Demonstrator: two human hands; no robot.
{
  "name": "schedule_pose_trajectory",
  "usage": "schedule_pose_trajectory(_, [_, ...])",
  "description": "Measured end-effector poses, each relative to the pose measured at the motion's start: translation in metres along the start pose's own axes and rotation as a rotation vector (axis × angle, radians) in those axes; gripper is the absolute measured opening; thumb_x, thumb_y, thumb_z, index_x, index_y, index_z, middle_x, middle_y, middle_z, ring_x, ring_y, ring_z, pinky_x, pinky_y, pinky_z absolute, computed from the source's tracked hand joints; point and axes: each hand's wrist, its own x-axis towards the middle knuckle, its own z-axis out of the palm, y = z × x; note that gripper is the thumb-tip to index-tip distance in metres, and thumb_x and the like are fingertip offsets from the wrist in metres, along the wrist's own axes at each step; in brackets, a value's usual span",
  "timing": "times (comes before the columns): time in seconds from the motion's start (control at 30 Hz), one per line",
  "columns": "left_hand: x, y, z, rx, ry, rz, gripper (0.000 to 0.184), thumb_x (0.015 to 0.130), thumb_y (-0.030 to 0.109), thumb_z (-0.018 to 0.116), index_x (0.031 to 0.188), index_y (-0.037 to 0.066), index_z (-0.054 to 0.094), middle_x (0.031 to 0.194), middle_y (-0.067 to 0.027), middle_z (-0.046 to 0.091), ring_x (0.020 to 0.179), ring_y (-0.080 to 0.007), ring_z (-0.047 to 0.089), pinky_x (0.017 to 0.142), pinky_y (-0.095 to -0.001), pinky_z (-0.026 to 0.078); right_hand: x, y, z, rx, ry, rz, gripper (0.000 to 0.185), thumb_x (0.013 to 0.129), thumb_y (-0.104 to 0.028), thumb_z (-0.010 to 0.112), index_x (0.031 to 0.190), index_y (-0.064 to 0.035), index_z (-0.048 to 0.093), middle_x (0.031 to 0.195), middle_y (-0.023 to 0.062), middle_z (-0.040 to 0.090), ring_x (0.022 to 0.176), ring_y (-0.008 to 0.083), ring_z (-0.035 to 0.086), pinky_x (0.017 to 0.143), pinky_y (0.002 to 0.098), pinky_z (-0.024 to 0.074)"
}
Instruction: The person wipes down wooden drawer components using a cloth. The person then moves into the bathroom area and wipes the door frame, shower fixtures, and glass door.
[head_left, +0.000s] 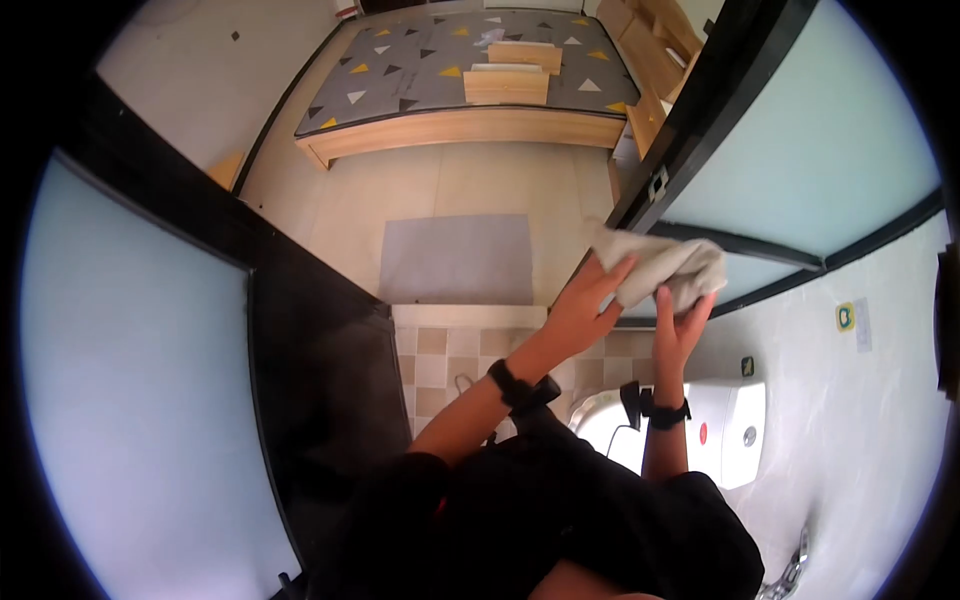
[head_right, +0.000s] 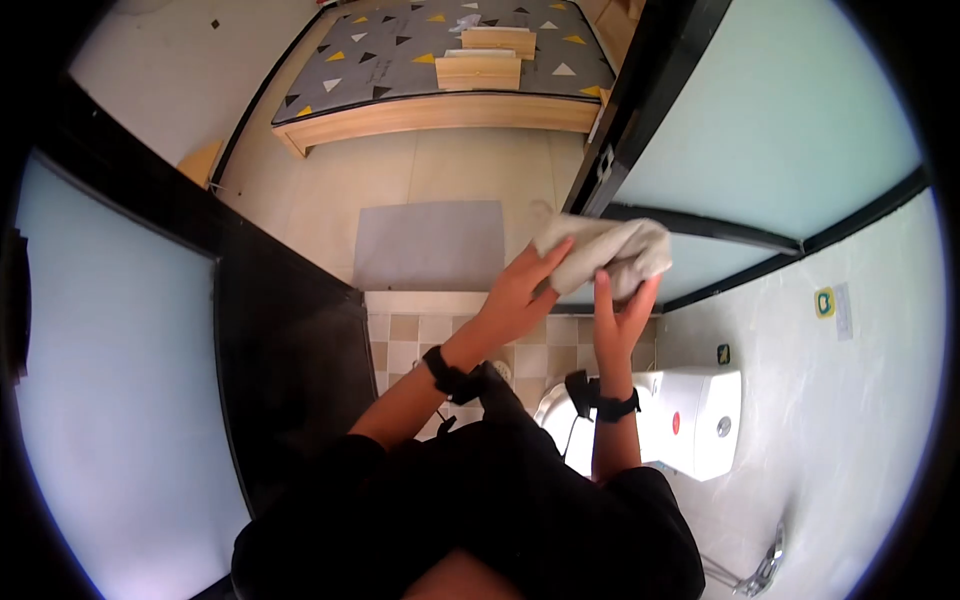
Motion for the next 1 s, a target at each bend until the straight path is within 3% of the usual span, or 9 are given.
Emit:
schedule_pose_trajectory(0.2, [0.065, -0.065, 0.042, -0.213, -0.016, -0.176, 0.044, 0.083, -0.002, 0.055, 0.126, 0.0, 0.06, 0.111, -0.0232, 0.061, 0.109, -0.0425, 0.056, 0.11, -0.0478, 0.036, 0.079, 0.12, 0.038, -0.38, 0.171, -0.303, 0.054, 0.099, -0.02, 0.054, 0.137, 0.0114, 0.032, 0.138, 0.0281, 0.038, 0.127, 0.0369, 0.042, 0.106, 0.0444, 0.035])
schedule_pose_trajectory(0.37, [0.06, -0.091, 0.04, -0.094, -0.004, 0.032, 0.055, 0.073, -0.008, 0.052, 0.122, 0.011, 0.068, 0.06, -0.0068, 0.051, 0.062, -0.0233, 0.056, 0.117, -0.0561, 0.024, 0.042, 0.148, 0.059, -0.131, 0.259, -0.179, 0.06, 0.099, -0.03, 0.055, 0.141, 0.0051, 0.032, 0.144, 0.0232, 0.039, 0.126, 0.0354, 0.048, 0.108, 0.0418, 0.0379])
schedule_pose_trajectory(0.4, [0.058, -0.092, 0.041, -0.082, -0.003, 0.035, 0.055, 0.073, -0.008, 0.052, 0.122, 0.011, 0.068, 0.06, -0.0068, 0.051, 0.062, -0.0233, 0.056, 0.117, -0.0561, 0.024, 0.042, 0.145, 0.061, -0.119, 0.258, -0.18, 0.06, 0.099, -0.03, 0.055, 0.141, 0.0051, 0.032, 0.144, 0.0232, 0.039, 0.126, 0.0354, 0.048, 0.108, 0.0418, 0.0379])
schedule_pose_trajectory(0.47, [0.055, -0.095, 0.039, -0.122, -0.054, 0.018, 0.055, 0.074, -0.007, 0.052, 0.122, 0.012, 0.068, 0.062, -0.0066, 0.053, 0.063, -0.0242, 0.057, 0.117, -0.0546, 0.024, 0.046, 0.137, 0.064, 0.981, 0.542, 0.497, 0.066, 0.099, -0.048, 0.048, 0.144, -0.002, 0.031, 0.145, 0.0163, 0.041, 0.124, 0.0329, 0.052, 0.11, 0.0436, 0.0393])
schedule_pose_trajectory(0.53, [0.053, -0.096, 0.036, -0.125, -0.079, 0.003, 0.054, 0.075, -0.007, 0.054, 0.122, 0.015, 0.068, 0.066, -0.0064, 0.057, 0.067, -0.0238, 0.06, 0.118, -0.0537, 0.024, 0.031, 0.158, 0.06, 0.846, 0.438, 0.495, 0.071, 0.098, -0.06, 0.036, 0.145, -0.0076, 0.031, 0.144, 0.0108, 0.043, 0.129, 0.0303, 0.049, 0.11, 0.0463, 0.041])
schedule_pose_trajectory(0.6, [0.05, -0.096, 0.037, -0.109, -0.085, 0.032, 0.052, 0.078, -0.005, 0.057, 0.122, 0.018, 0.068, 0.074, -0.0069, 0.064, 0.077, -0.0237, 0.065, 0.117, -0.0527, 0.026, 0.018, 0.162, 0.055, 0.981, 0.452, 0.43, 0.061, 0.101, -0.044, 0.045, 0.145, -0.005, 0.03, 0.144, 0.0153, 0.041, 0.131, 0.0306, 0.045, 0.11, 0.046, 0.0396])
schedule_pose_trajectory(0.63, [0.048, -0.095, 0.036, -0.096, -0.087, 0.037, 0.049, 0.08, -0.002, 0.06, 0.122, 0.02, 0.068, 0.086, -0.0075, 0.069, 0.089, -0.0252, 0.066, 0.117, -0.0511, 0.027, -0.002, 0.209, 0.046, 0.15, 0.279, 0.076, 0.055, 0.101, -0.025, 0.051, 0.145, -0.0009, 0.027, 0.145, 0.0203, 0.038, 0.133, 0.032, 0.042, 0.111, 0.045, 0.0362])
schedule_pose_trajectory(0.73, [0.038, -0.096, 0.037, 0.002, -0.057, 0.133, 0.048, 0.081, 0.0, 0.061, 0.124, 0.02, 0.067, 0.092, -0.0077, 0.07, 0.094, -0.0266, 0.066, 0.117, -0.0486, 0.029, 0.011, 0.153, 0.042, -0.174, 0.222, 0.031, 0.055, 0.099, -0.013, 0.054, 0.143, 0.004, 0.026, 0.145, 0.024, 0.036, 0.134, 0.0332, 0.041, 0.11, 0.0445, 0.0343])
schedule_pose_trajectory(1.0, [0.1, -0.042, 0.011, -0.201, 0.011, 0.142, 0.047, 0.084, -0.003, 0.059, 0.129, 0.009, 0.061, 0.119, -0.019, 0.061, 0.107, -0.0386, 0.058, 0.096, -0.0425, 0.048, 0.097, 0.059, 0.043, -0.032, 0.235, -0.234, 0.065, 0.093, -0.013, 0.06, 0.145, 0.0048, 0.027, 0.143, 0.0207, 0.042, 0.128, 0.0271, 0.047, 0.106, 0.0373, 0.0388])
